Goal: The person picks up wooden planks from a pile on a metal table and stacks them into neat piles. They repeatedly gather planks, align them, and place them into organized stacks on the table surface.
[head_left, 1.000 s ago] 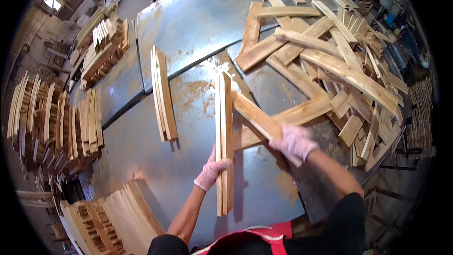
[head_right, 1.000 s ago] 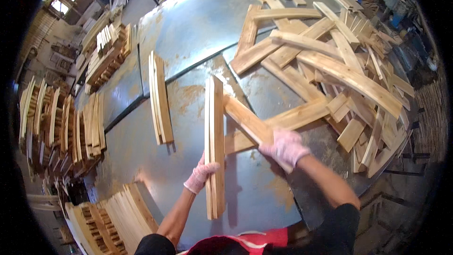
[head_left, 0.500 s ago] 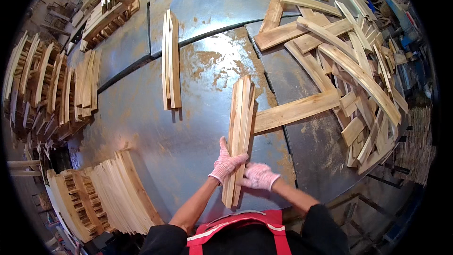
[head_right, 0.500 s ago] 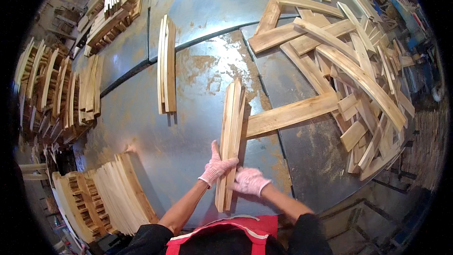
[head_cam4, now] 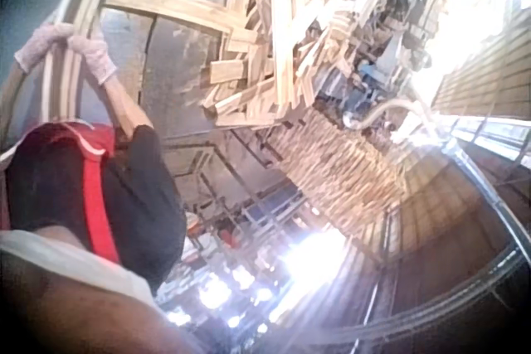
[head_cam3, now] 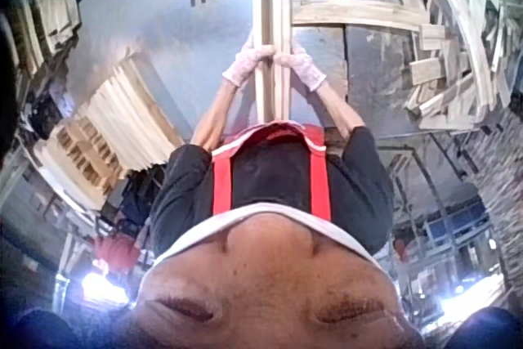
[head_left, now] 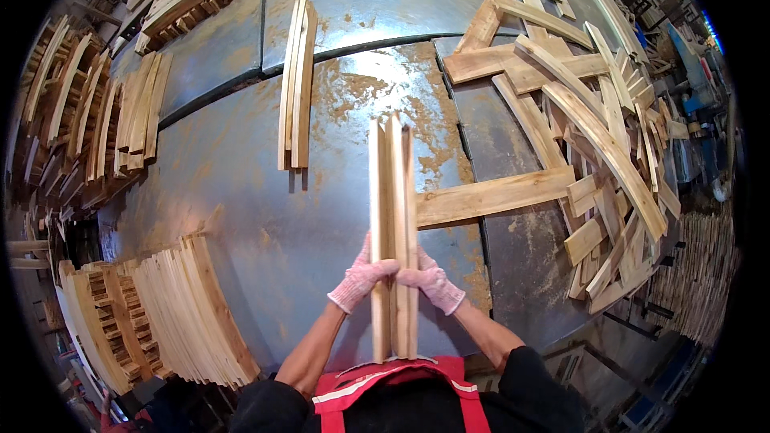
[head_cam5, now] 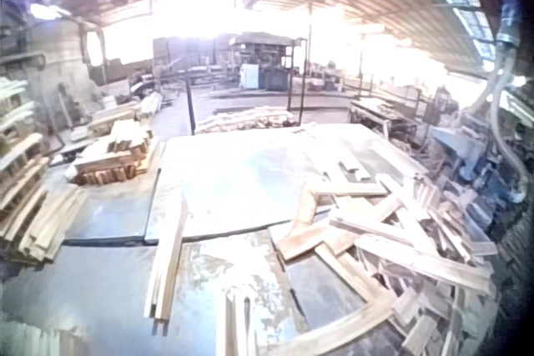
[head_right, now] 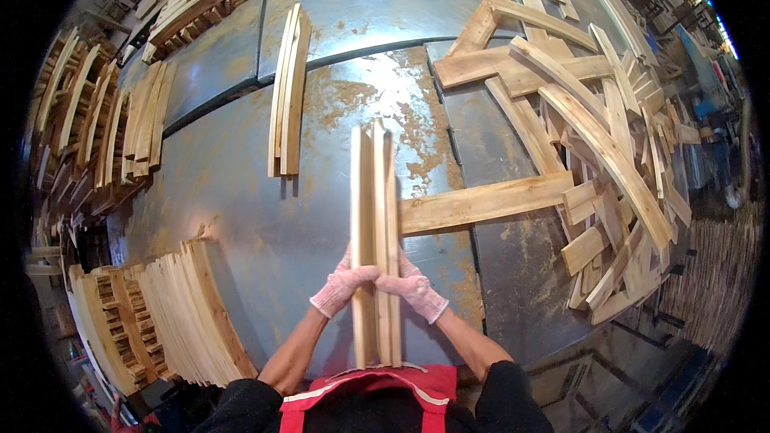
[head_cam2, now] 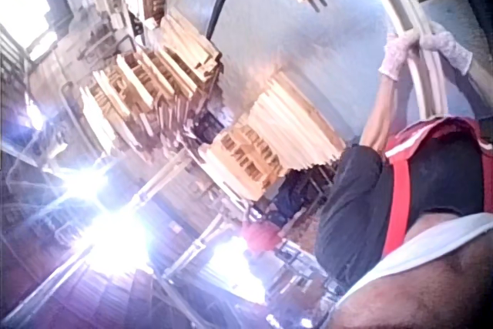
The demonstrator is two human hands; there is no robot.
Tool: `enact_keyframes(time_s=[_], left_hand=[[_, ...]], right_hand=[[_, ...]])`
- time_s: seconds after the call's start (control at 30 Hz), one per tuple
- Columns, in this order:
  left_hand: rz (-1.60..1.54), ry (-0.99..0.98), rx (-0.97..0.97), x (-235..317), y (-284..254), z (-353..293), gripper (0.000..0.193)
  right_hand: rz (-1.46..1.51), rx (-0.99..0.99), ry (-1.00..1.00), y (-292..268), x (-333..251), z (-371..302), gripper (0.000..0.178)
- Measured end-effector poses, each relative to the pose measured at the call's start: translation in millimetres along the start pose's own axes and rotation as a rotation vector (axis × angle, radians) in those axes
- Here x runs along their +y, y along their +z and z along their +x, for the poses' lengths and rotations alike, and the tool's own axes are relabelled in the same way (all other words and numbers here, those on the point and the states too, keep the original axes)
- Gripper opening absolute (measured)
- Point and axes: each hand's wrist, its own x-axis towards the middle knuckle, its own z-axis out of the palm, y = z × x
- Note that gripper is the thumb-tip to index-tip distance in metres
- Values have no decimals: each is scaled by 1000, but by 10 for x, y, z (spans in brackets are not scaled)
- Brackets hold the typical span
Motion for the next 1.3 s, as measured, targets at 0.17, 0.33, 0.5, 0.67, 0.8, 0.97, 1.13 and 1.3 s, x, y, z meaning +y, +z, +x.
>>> enact_keyframes(time_s=[0.17, 0.33, 0.5, 0.67, 0.8, 0.97, 1.13, 1.3], left_hand=[[94, 169, -67, 339, -152, -250, 110], [409, 123, 123, 340, 404, -144, 132], [178, 190, -20, 257, 286, -105, 136], [373, 221, -17, 690, 431, 4, 132], [45, 177, -15, 1335, 108, -173, 120], [167, 470, 163, 2498, -1055, -4, 74], [463, 678, 265, 3215, -3055, 875, 48], [335, 482, 162, 3078, -3210, 1764, 30]], right_hand=[[366, -73, 79, -113, -100, -25, 57], [140, 138, -49, 60, -41, -96, 55], [262, 88, 12, 6, -266, -214, 53], [41, 192, -125, 101, -283, 66, 51], [460, 41, -91, 118, -657, 385, 58], [256, 195, -83, -735, -187, 796, 60], [-342, 265, -245, -1040, -168, 989, 36], [-143, 424, -173, -906, -345, 783, 44]])
